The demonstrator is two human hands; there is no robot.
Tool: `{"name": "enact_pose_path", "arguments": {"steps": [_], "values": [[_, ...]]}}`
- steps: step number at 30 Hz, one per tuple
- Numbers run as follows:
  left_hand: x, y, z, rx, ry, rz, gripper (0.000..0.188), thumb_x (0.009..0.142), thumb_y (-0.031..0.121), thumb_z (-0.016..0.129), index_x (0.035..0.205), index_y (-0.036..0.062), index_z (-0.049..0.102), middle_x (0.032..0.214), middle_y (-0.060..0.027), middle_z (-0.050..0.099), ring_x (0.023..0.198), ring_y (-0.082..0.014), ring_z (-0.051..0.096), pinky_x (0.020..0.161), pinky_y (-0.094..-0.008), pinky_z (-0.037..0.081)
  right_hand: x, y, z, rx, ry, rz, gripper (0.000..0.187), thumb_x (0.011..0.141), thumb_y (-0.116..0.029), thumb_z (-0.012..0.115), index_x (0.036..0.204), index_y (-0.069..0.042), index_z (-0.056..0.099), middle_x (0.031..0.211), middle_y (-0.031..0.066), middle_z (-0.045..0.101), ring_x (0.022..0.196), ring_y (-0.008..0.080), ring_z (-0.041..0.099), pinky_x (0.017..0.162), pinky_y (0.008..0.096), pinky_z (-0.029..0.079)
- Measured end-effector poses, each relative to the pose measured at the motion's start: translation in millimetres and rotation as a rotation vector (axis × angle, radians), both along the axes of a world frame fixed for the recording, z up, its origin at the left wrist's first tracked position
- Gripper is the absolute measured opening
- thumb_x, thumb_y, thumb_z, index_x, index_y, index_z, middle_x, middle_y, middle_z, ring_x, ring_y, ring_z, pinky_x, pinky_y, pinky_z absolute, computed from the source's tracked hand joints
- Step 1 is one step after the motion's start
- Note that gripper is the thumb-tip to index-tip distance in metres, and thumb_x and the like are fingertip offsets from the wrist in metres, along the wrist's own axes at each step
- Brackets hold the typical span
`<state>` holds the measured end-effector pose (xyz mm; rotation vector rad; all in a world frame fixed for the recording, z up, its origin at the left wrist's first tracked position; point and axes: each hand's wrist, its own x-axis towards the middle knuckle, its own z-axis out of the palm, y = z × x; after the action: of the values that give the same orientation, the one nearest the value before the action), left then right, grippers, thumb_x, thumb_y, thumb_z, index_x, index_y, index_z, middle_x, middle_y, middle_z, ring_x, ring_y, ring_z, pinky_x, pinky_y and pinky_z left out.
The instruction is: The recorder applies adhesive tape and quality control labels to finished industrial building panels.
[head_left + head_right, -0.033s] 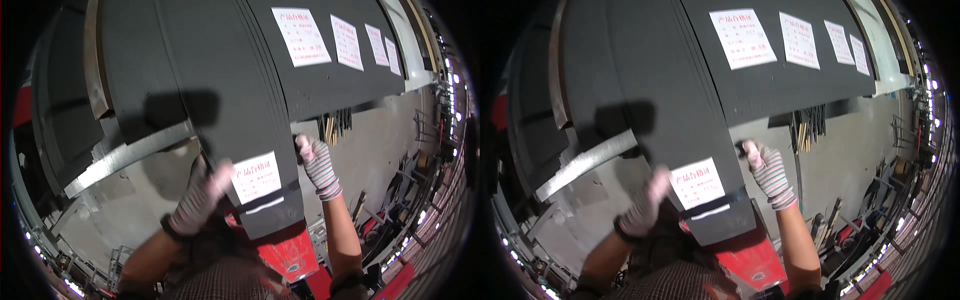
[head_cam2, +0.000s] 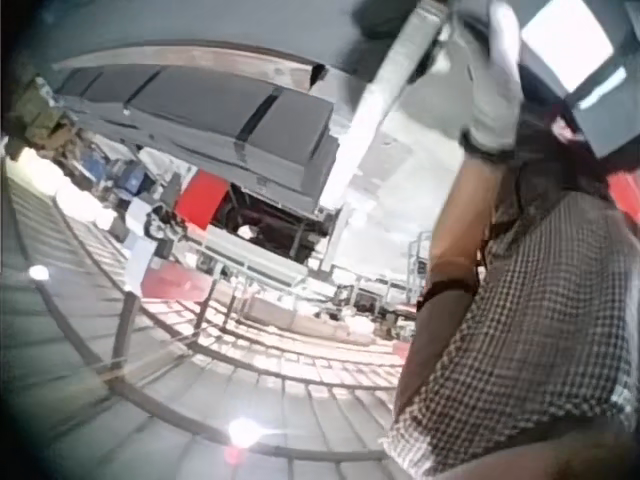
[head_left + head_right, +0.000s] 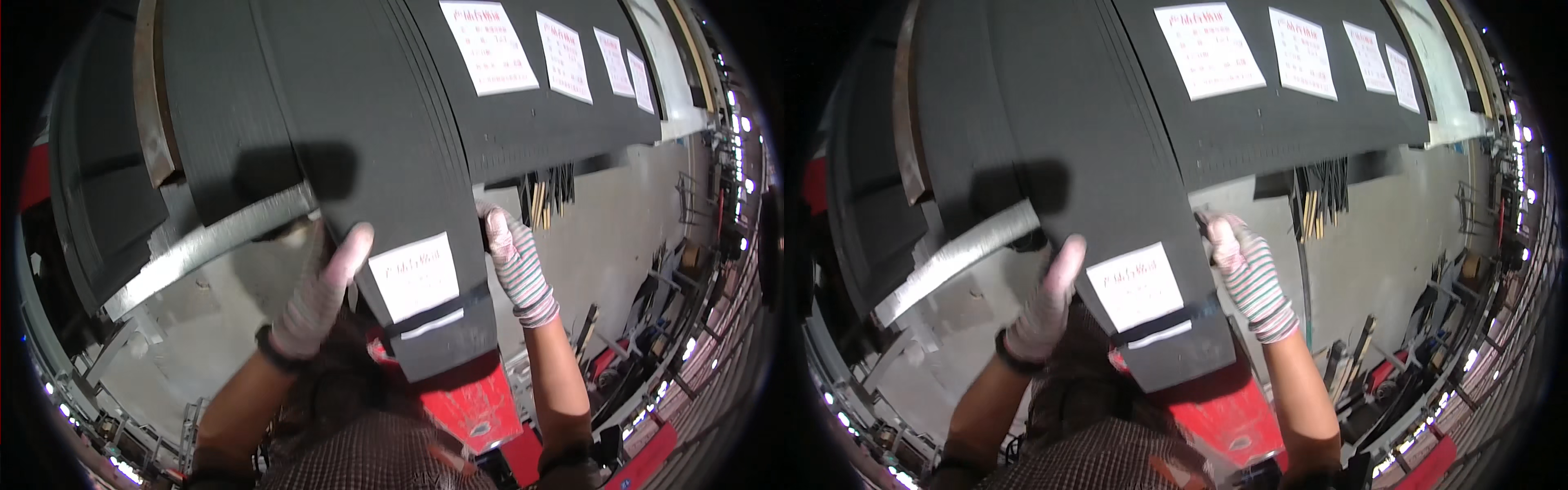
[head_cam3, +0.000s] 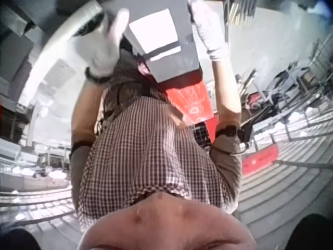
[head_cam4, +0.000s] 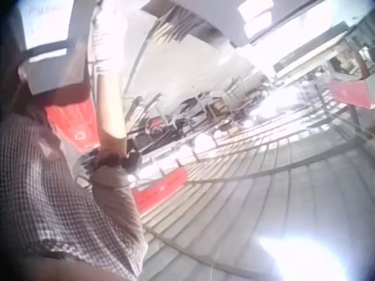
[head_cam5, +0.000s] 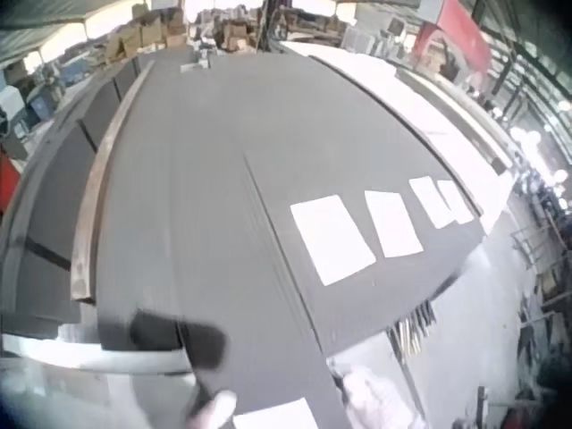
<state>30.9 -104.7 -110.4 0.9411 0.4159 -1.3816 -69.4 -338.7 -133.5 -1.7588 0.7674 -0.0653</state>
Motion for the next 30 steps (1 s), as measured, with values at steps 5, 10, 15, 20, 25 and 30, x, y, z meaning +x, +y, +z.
{"name": "enact_pose_path", "arguments": {"steps": [5, 10, 15, 20, 25, 30], "values": [[-97, 43, -33, 0.04, -0.755, -0.2, 0.057, 0.1, 0.013, 0.056, 0.151, 0.0082, 0.031, 0.146, -0.006, 0.037, 0.132, -0.0179, 0.04, 0.104, -0.0367, 0.046, -30, -22, 69, -0.074, 0.827, 0.882, 0.037, 0.101, -0.038, 0.05, 0.106, -0.006, 0.067, 0.083, 0.0237, 0.065, 0.075, 0.0416, 0.062, 0.066, 0.0456, 0.05], [-49, -15, -12, -0.117, -0.093, 0.225, 0.045, 0.096, 0.022, 0.065, 0.132, 0.0048, 0.044, 0.123, -0.0099, 0.053, 0.115, -0.0206, 0.053, 0.092, -0.0375, 0.056, -26, 1, 44, -0.471, 0.405, 0.557, 0.057, 0.099, -0.049, 0.045, 0.109, 0.003, 0.064, 0.1, 0.03, 0.065, 0.092, 0.0472, 0.061, 0.083, 0.0495, 0.05], [-38, -5, 2, 0.191, -0.66, 0.236, 0.049, 0.074, 0.005, 0.083, 0.115, 0.0039, 0.055, 0.099, -0.0064, 0.061, 0.08, -0.0221, 0.065, 0.07, -0.0331, 0.055, -10, -3, 94, -0.539, 0.278, 0.541, 0.04, 0.1, -0.036, 0.055, 0.113, 0.001, 0.063, 0.092, 0.0202, 0.066, 0.081, 0.035, 0.067, 0.082, 0.0424, 0.054], [-53, 67, 70, -0.008, -0.691, -0.493, 0.025, 0.075, 0.006, 0.081, 0.095, 0.003, 0.066, 0.09, -0.0144, 0.07, 0.076, -0.0173, 0.067, 0.068, -0.0304, 0.054, 3, 94, 179, -0.587, 0.134, 1.424, 0.045, 0.09, -0.014, 0.057, 0.135, -0.016, 0.056, 0.076, 0.0004, 0.052, 0.056, 0.0131, 0.059, 0.045, 0.0277, 0.046], [-32, 107, 18, 0.049, -0.463, -0.057, 0.01, 0.084, 0.004, 0.076, 0.091, 0.0037, 0.067, 0.093, -0.009, 0.07, 0.079, -0.0119, 0.065, 0.067, -0.0293, 0.055, -33, -27, 123, 0.409, 0.406, 0.106, 0.034, 0.083, -0.026, 0.078, 0.11, -0.009, 0.066, 0.098, 0.0089, 0.07, 0.088, 0.0203, 0.068, 0.078, 0.035, 0.055], [-43, 31, -127, -0.031, -0.442, -0.165, 0.042, 0.072, 0.013, 0.087, 0.104, 0.0001, 0.063, 0.101, -0.0065, 0.067, 0.092, -0.0189, 0.065, 0.085, -0.0355, 0.055, -60, -45, 13, -0.048, 0.282, 0.377, 0.042, 0.077, -0.038, 0.083, 0.101, -0.005, 0.073, 0.099, 0.0111, 0.07, 0.095, 0.025, 0.064, 0.088, 0.0369, 0.05]]}}
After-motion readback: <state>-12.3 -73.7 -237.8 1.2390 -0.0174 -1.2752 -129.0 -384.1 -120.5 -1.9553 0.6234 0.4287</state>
